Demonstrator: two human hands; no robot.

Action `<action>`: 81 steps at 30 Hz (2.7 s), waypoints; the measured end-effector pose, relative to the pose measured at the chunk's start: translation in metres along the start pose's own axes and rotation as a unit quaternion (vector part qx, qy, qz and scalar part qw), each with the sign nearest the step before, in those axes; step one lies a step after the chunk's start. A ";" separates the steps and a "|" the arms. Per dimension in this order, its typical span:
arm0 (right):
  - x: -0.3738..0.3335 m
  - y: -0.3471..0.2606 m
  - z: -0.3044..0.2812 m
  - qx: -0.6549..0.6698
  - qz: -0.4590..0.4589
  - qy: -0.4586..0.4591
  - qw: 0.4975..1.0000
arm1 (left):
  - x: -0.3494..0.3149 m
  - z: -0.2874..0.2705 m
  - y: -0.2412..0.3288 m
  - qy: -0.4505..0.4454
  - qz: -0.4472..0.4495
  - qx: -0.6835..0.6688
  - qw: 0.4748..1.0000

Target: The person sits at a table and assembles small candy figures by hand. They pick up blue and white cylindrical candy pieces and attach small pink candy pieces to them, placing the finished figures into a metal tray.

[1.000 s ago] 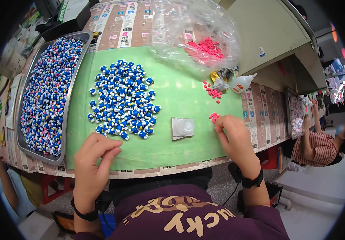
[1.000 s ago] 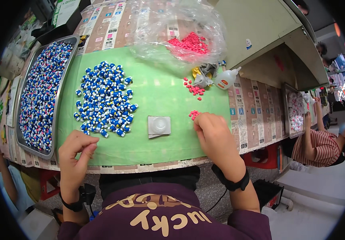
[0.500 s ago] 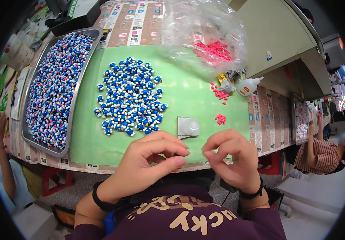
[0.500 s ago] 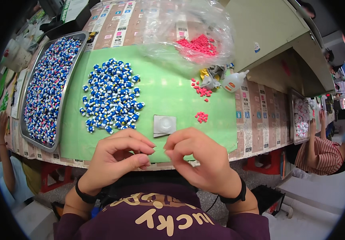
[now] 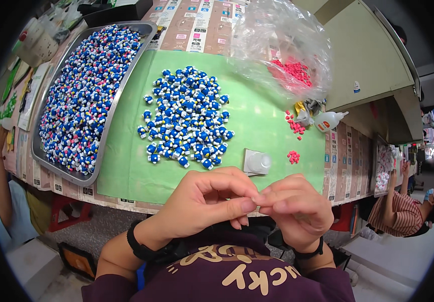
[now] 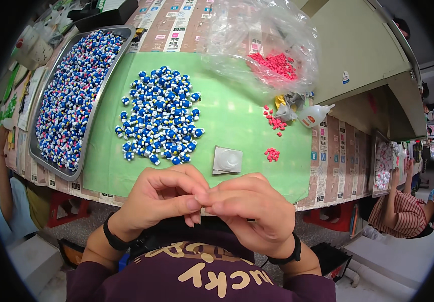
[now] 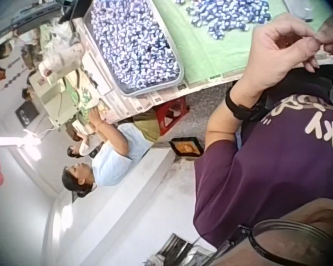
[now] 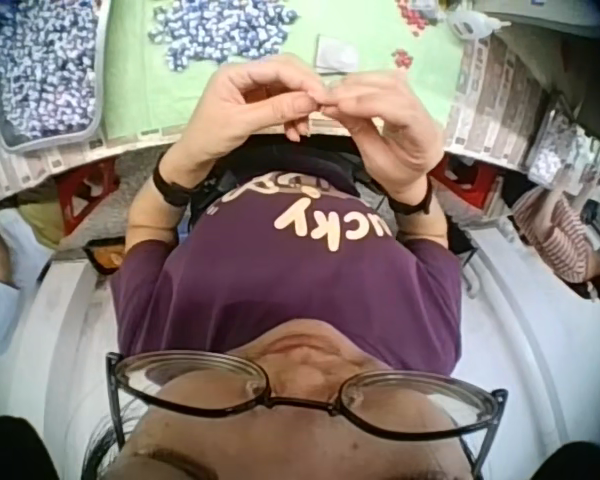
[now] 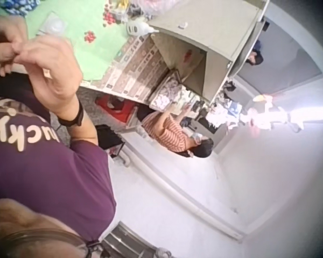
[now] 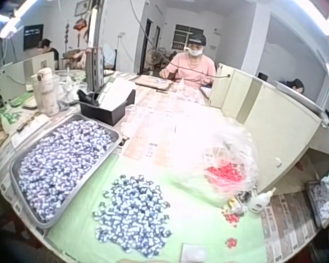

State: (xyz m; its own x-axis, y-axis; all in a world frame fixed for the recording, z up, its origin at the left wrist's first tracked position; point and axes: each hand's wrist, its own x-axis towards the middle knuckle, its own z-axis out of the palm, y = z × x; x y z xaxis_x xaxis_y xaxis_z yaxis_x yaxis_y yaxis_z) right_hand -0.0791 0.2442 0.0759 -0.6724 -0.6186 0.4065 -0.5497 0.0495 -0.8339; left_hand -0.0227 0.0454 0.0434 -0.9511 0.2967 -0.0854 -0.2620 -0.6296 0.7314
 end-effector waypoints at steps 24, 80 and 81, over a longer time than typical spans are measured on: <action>0.035 0.028 -0.037 -0.313 -0.039 -0.179 0.932 | -0.003 0.002 -0.003 0.098 -0.007 0.173 0.980; -0.022 0.058 -0.087 -0.235 0.178 0.058 0.954 | -0.046 -0.054 0.037 0.304 0.146 0.677 0.654; -0.023 0.060 -0.086 -0.233 0.184 0.045 0.954 | -0.040 -0.047 0.030 0.278 0.101 0.681 0.670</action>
State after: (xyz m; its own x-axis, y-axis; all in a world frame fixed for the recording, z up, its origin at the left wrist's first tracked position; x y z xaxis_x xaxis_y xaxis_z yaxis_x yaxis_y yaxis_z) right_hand -0.1392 0.3290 0.0488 -0.8906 -0.4234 0.1658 -0.4147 0.6067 -0.6782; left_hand -0.0002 -0.0192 0.0372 -0.9578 -0.2468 0.1471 -0.0862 0.7352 0.6724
